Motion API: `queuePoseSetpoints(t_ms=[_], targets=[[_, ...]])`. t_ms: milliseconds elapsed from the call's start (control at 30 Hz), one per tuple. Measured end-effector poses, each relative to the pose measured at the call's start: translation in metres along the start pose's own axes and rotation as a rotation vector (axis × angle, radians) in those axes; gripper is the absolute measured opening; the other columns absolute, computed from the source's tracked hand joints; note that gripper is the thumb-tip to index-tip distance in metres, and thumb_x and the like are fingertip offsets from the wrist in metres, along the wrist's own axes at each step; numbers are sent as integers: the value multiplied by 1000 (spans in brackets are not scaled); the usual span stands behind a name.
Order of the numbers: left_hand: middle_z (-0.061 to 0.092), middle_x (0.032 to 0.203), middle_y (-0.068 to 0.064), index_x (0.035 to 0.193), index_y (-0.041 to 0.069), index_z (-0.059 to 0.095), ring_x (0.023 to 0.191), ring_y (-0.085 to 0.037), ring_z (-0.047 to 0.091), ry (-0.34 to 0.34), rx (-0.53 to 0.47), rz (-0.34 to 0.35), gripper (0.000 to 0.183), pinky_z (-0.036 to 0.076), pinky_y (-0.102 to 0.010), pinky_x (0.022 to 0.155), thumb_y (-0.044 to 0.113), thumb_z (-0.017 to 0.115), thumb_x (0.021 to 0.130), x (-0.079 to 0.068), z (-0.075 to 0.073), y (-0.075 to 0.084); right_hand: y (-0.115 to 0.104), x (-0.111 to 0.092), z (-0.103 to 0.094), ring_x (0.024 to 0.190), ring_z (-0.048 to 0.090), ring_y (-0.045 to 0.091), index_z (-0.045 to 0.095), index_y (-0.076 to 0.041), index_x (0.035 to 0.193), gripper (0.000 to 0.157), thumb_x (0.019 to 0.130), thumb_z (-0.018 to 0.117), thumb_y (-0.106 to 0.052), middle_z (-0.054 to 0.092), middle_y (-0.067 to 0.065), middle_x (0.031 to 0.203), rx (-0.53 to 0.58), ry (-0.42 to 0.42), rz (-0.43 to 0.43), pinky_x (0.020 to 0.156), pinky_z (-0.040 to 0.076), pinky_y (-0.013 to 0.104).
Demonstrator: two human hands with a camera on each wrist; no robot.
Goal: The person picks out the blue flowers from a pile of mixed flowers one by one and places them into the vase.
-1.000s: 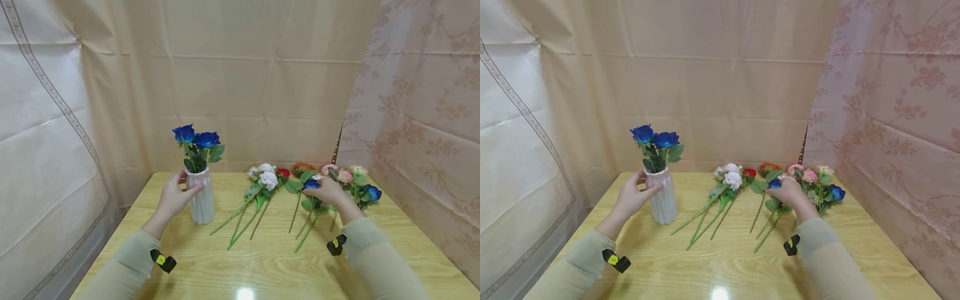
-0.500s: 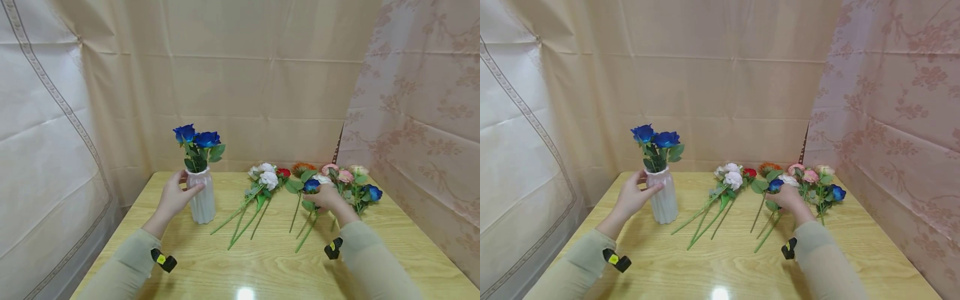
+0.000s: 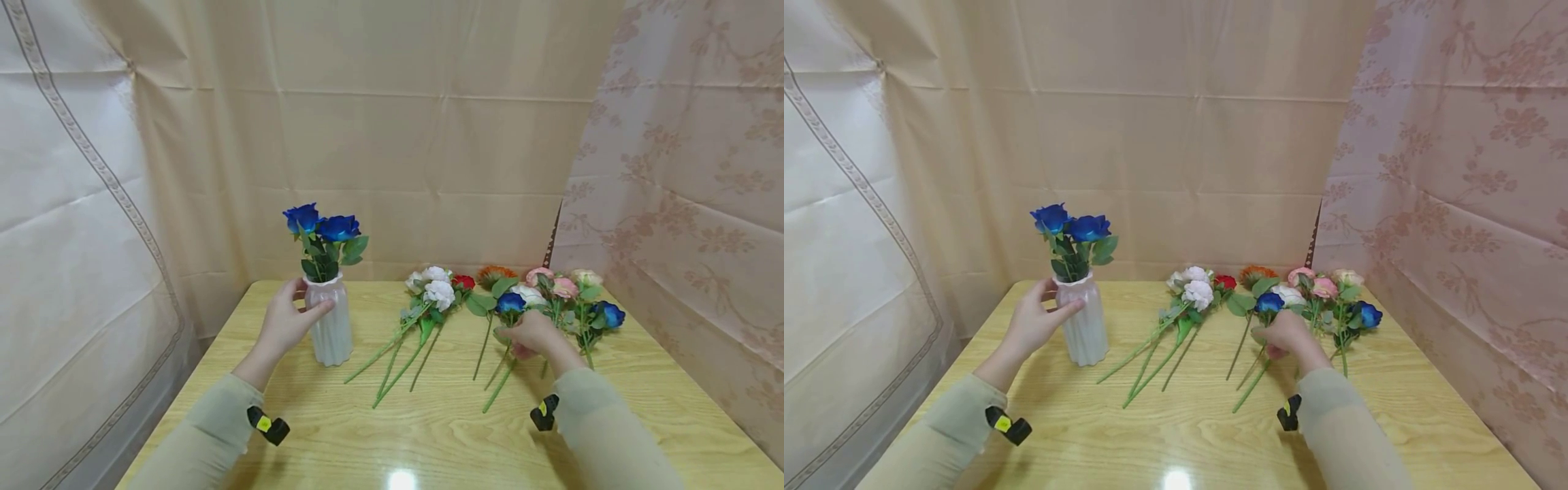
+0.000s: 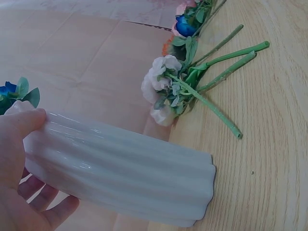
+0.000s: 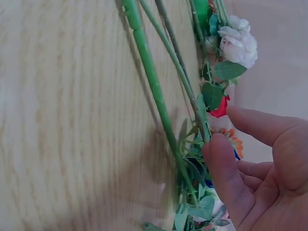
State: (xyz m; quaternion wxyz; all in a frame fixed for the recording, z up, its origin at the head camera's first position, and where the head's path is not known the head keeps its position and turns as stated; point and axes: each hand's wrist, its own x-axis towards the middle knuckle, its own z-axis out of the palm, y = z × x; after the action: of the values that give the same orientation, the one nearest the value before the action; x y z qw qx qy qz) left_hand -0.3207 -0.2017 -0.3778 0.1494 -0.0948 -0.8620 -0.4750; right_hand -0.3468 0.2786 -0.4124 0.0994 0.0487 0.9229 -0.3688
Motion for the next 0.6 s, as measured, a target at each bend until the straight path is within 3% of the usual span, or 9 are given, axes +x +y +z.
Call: queuePoseSetpoints(t_ms=[433,600], targets=[[55,135,-11,143,11,49,123,-32,53,7,-8,10,75,54,-51,97,55,76,88,0,1,-1,13,3,9,51,64,19,69,2,74,36,96,72,-26,63,10,60,-25,-27,36,53,58,33],[55,136,-11,143,10,49,123,-32,52,8,-8,9,76,54,-51,97,55,76,88,0,1,-1,16,4,12,49,63,18,69,3,70,34,95,70,-19,62,9,57,-15,-32,14,52,59,34]])
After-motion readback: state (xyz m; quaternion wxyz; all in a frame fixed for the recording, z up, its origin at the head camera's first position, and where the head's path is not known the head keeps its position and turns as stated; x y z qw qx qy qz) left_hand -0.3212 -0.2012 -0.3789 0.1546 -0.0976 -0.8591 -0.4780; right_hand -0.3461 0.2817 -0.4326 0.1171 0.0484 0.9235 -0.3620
